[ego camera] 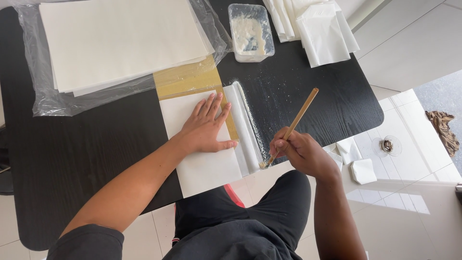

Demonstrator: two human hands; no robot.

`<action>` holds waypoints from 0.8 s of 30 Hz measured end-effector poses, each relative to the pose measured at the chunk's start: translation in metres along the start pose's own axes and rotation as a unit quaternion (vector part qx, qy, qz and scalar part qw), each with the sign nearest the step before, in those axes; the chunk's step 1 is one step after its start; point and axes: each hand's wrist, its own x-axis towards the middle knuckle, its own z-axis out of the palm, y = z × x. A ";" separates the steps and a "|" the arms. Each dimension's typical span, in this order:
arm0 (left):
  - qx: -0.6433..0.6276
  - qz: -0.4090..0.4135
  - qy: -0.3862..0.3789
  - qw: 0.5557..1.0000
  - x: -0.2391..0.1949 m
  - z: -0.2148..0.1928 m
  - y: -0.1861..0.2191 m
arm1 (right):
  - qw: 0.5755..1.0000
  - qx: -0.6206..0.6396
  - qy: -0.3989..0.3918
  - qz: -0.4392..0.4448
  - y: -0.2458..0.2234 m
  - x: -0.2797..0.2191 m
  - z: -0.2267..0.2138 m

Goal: The person applies white adhesive to a rectangular sheet of paper using a brush, then folds and presses the edges to form a small packet. They repeat the process by applying adhesive to the folded edges and pressing them together.

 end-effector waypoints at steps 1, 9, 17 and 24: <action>0.000 0.000 0.000 1.000 0.000 0.000 0.000 | 1.000 0.000 0.000 0.000 0.000 -0.001 -0.001; 0.004 -0.002 -0.014 1.000 -0.002 -0.005 0.002 | 0.998 0.047 0.016 -0.037 0.006 -0.013 -0.017; 0.009 0.001 -0.012 1.000 -0.004 -0.008 0.003 | 0.968 -0.068 0.196 -0.143 0.019 0.032 -0.064; -0.022 0.013 0.000 1.000 -0.008 -0.011 0.002 | 0.926 -0.098 0.295 -0.215 0.054 0.140 -0.079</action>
